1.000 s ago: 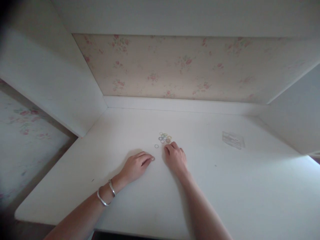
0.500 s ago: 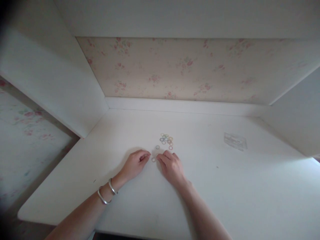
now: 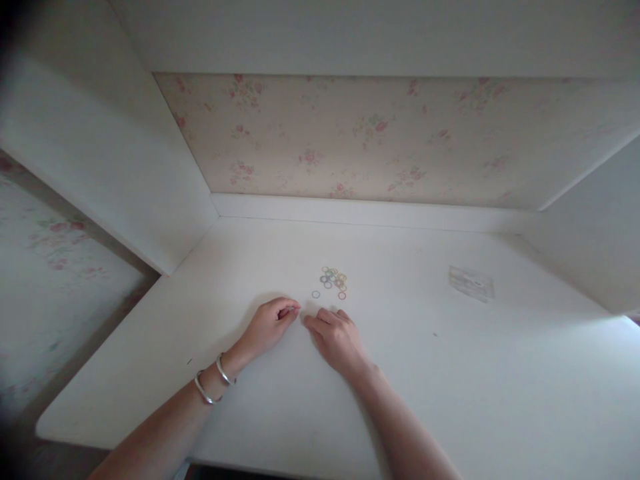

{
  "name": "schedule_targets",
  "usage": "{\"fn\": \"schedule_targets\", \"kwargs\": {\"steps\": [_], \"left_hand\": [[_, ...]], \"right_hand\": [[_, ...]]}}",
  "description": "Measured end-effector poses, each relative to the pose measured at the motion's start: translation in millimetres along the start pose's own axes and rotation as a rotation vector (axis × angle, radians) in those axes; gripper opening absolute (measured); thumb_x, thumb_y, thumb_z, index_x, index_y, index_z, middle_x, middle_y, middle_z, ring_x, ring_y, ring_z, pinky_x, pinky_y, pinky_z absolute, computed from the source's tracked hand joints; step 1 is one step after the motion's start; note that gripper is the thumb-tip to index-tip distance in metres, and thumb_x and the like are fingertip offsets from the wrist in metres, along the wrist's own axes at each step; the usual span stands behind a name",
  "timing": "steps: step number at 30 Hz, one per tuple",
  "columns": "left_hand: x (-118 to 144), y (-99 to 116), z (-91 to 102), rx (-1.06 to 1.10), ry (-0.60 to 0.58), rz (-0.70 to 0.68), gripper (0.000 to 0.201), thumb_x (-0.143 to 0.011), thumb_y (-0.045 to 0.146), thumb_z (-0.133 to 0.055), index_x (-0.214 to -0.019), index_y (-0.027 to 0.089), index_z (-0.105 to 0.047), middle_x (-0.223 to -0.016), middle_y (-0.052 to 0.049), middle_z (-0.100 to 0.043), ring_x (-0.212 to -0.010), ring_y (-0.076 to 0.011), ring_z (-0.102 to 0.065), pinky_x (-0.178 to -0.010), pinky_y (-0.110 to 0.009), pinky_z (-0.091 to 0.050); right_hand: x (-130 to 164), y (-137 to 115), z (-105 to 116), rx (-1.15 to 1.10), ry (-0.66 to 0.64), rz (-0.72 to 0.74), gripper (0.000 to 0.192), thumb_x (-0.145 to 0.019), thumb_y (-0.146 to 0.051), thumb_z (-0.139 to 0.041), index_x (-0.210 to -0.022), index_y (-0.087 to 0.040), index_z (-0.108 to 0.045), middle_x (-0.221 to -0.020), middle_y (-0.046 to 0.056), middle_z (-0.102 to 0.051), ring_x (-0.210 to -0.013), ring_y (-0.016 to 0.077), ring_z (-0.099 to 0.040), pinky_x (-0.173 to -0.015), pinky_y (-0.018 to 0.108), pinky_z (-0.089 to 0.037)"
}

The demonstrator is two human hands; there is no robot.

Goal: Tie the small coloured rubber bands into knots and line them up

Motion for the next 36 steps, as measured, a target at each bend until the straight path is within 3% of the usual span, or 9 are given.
{"fn": "schedule_targets", "kwargs": {"steps": [4,9,12,16,24,31,36], "left_hand": [[0.4,1.2,-0.4,-0.002,-0.003,0.003,0.023,-0.087,0.031,-0.047,-0.094,0.018,-0.066,-0.075,-0.002,-0.062,-0.064,-0.0119,-0.052,-0.062,-0.023,-0.041],[0.0,5.0,-0.9,-0.02,-0.001,-0.001,0.021,-0.087,0.028,-0.048,-0.092,0.017,-0.066,-0.077,-0.002,-0.061,-0.066,-0.0123,-0.052,-0.063,-0.023,-0.041],[0.0,7.3,-2.5,-0.028,0.0,-0.011,0.02,-0.086,0.026,-0.049,-0.09,0.017,-0.066,-0.079,-0.003,-0.062,-0.067,-0.0125,-0.053,-0.063,-0.024,-0.042],[1.0,9.4,-4.2,-0.061,0.01,-0.017,0.019,-0.085,0.026,-0.05,-0.089,0.018,-0.066,-0.079,-0.003,-0.063,-0.067,-0.013,-0.054,-0.064,-0.024,-0.042],[2.5,11.8,-3.6,-0.095,0.013,-0.016,0.02,-0.085,0.027,-0.049,-0.089,0.018,-0.067,-0.077,-0.002,-0.063,-0.066,-0.013,-0.053,-0.063,-0.025,-0.041],[0.8,8.5,-2.8,-0.074,0.01,-0.001,0.02,-0.085,0.027,-0.05,-0.09,0.017,-0.067,-0.075,-0.002,-0.062,-0.066,-0.0128,-0.053,-0.063,-0.025,-0.041],[-1.0,1.5,-0.5,0.001,0.007,0.034,0.022,-0.085,0.03,-0.05,-0.091,0.017,-0.067,-0.074,-0.001,-0.061,-0.063,-0.0117,-0.052,-0.06,-0.023,-0.04]], "right_hand": [[1.0,4.3,2.6,-0.065,0.055,-0.064,0.028,-0.094,-0.029,-0.039,-0.096,-0.026,-0.067,-0.077,0.001,-0.061,-0.072,0.012,-0.054,-0.072,0.023,-0.035],[3.5,27.0,14.5,-0.045,0.164,-0.311,0.031,-0.093,-0.031,-0.038,-0.091,-0.023,-0.068,-0.078,0.002,-0.062,-0.073,0.0119,-0.057,-0.066,0.021,-0.037],[6.3,44.7,20.4,0.029,0.155,-0.451,0.031,-0.092,-0.033,-0.037,-0.093,-0.026,-0.068,-0.079,0.001,-0.063,-0.068,0.0116,-0.057,-0.06,0.022,-0.035],[8.8,58.8,23.1,0.064,0.113,-0.532,0.031,-0.093,-0.036,-0.037,-0.101,-0.03,-0.066,-0.087,0.001,-0.063,-0.07,0.0118,-0.058,-0.058,0.022,-0.034],[8.3,62.5,22.1,0.008,0.049,-0.537,0.029,-0.092,-0.035,-0.039,-0.096,-0.028,-0.068,-0.091,0.002,-0.061,-0.076,0.0125,-0.059,-0.06,0.023,-0.035],[6.3,66.2,16.1,0.003,-0.037,-0.417,0.025,-0.092,-0.027,-0.042,-0.092,-0.024,-0.066,-0.093,0.003,-0.058,-0.08,0.0127,-0.058,-0.068,0.023,-0.038],[4.5,56.3,13.4,0.01,-0.009,-0.325,0.024,-0.093,-0.027,-0.041,-0.092,-0.022,-0.064,-0.093,0.004,-0.058,-0.085,0.0145,-0.056,-0.076,0.025,-0.04]]}}
Point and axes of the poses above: each hand's wrist, its own x-axis away from the middle knuckle, its own z-axis out of the back of the hand, y = z × x, the point moved 5 cm from there along -x, towards the middle knuckle
